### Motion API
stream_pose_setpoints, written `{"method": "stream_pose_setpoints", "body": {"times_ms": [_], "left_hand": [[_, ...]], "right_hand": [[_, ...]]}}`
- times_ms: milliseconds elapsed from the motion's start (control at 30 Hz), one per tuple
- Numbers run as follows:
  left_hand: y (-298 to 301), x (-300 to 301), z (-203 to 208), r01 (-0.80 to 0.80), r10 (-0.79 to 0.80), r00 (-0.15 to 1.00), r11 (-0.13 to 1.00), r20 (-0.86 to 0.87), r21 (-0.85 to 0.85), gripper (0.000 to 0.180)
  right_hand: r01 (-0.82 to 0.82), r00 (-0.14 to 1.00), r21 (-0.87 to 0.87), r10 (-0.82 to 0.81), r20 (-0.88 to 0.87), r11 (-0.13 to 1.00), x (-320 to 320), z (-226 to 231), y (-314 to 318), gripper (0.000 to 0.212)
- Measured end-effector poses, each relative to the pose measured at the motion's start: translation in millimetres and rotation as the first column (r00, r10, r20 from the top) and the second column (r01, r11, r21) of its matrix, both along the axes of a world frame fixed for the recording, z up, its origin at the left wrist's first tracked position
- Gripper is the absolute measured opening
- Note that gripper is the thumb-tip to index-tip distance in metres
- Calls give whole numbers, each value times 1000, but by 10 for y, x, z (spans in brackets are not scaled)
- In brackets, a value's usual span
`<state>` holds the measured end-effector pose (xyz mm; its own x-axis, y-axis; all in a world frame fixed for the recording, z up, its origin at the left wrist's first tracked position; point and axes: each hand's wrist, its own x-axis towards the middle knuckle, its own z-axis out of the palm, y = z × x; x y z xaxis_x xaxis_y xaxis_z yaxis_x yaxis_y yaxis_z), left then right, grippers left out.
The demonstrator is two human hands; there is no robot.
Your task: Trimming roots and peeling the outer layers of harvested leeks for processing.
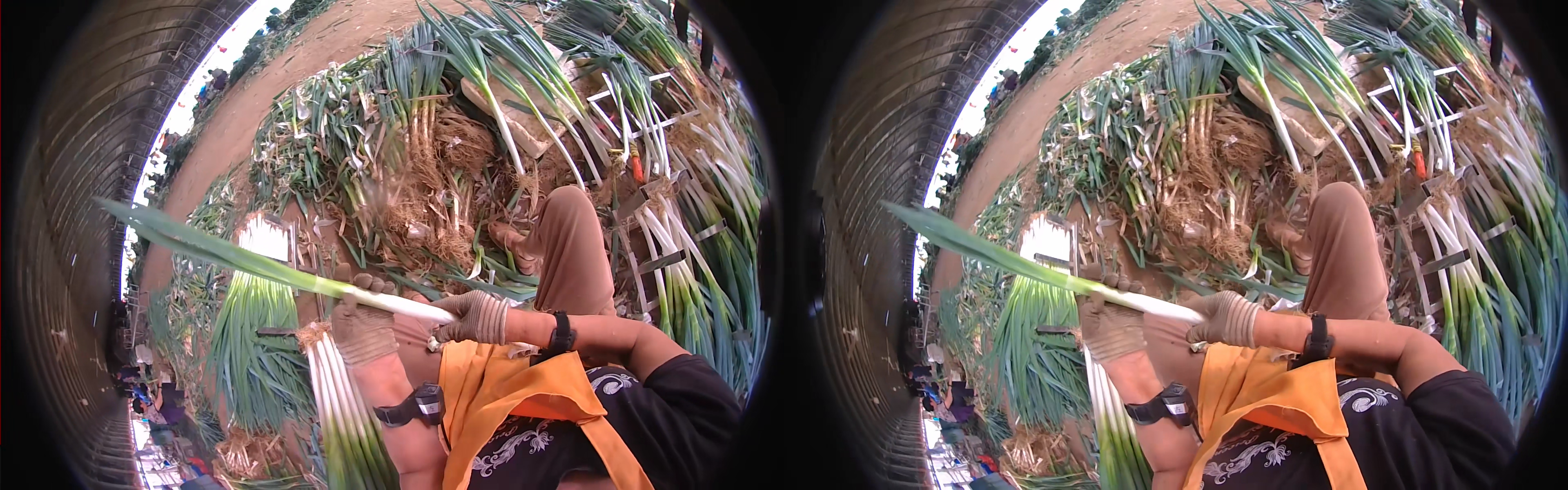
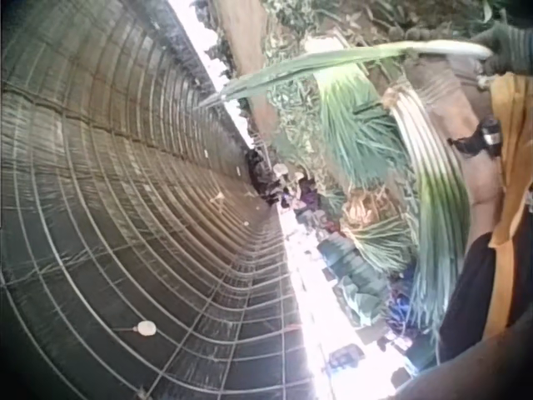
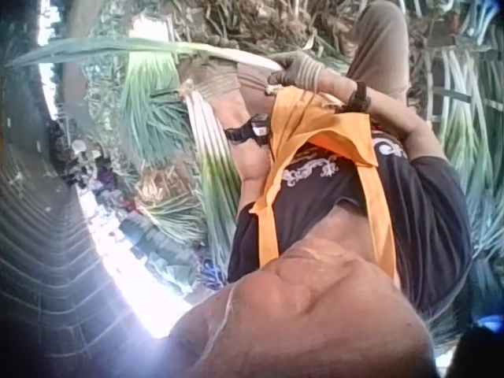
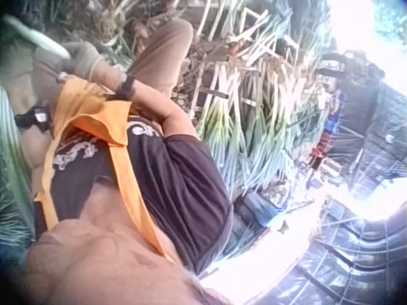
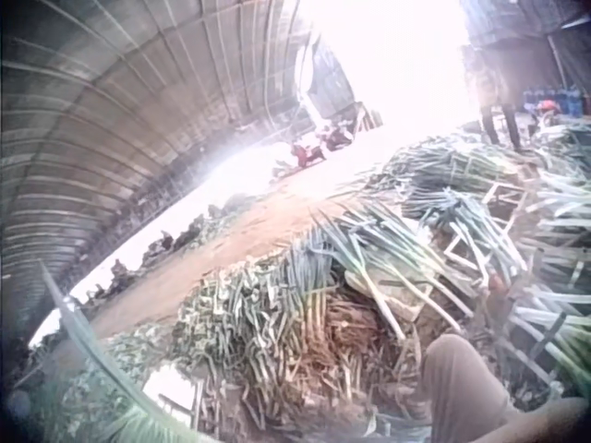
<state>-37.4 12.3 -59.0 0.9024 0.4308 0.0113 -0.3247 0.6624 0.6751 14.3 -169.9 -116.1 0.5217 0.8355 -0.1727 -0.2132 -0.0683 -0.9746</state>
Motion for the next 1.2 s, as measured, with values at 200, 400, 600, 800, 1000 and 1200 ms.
{"method": "stream_pose_setpoints", "body": {"times_ms": [200, 400, 600, 800, 1000, 1200], "left_hand": [[-357, 0, 177, -182, 186, 981, 981, -58, 74, 53], [-71, -26, -42, 49, -50, 999, 999, -14, -14, 58], [-354, -4, 75, 19, -15, 999, 996, 41, -87, 40], [-453, -33, 138, -17, 12, 1000, 987, 28, 162, 38], [-412, 92, -11, 51, -51, 999, 992, -5, 111, 31], [-536, 141, -9, -166, 202, 977, 927, -74, 335, 27]], "right_hand": [[-152, 973, 5, 150, -175, 988, 157, 74, -88, 34], [-150, 952, 92, 169, -255, 984, 140, -15, -62, 30], [-254, 906, 215, 310, -289, 943, 283, -94, -122, 34], [-399, 829, 314, 486, -278, 861, 296, -284, -38, 34], [-326, 809, 346, 449, -378, 880, 322, -223, -143, 42], [-291, 729, 462, 507, -460, 838, 342, -264, -172, 39]]}}
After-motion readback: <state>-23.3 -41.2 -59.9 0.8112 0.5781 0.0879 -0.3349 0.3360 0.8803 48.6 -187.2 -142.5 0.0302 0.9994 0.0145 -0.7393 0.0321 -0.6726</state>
